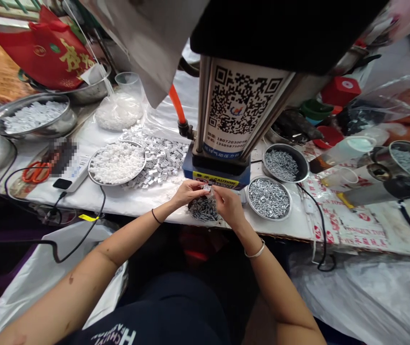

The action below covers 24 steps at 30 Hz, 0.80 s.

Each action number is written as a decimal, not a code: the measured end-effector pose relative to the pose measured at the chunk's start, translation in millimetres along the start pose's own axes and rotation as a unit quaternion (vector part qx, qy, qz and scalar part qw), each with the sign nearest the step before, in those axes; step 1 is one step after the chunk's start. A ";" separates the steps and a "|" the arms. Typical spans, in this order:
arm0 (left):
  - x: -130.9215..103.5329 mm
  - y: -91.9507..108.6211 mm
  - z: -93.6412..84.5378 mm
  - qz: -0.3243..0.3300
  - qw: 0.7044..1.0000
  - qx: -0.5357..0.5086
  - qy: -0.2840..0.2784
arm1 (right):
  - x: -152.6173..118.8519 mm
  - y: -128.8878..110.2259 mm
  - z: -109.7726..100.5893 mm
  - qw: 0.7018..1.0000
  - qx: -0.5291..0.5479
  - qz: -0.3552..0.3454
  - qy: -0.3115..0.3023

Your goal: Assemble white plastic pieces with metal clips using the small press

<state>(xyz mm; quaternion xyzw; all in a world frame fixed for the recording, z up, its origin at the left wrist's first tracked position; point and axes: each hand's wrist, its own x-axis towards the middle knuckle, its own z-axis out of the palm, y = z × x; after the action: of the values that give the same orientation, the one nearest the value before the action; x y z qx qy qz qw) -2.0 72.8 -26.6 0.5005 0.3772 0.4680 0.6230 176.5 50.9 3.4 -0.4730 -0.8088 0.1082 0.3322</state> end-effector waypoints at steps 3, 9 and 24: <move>2.9 0.2 -1.3 -0.017 1.000 0.002 -0.006 | -26.4 27.5 3.7 0.994 -0.096 0.041 0.006; 8.7 3.5 -6.6 -0.024 0.999 0.024 -0.027 | -68.1 67.9 14.6 0.982 -0.181 0.004 -0.050; -1.8 48.2 7.2 -0.038 0.999 0.012 -0.028 | -13.3 -25.4 5.6 0.980 0.117 0.156 0.044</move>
<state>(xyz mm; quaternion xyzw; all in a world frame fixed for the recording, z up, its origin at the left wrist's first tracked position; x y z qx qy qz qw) -5.7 72.1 22.0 0.5060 0.3841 0.4256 0.6445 159.8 27.1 5.8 -0.5555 -0.6914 0.2315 0.3996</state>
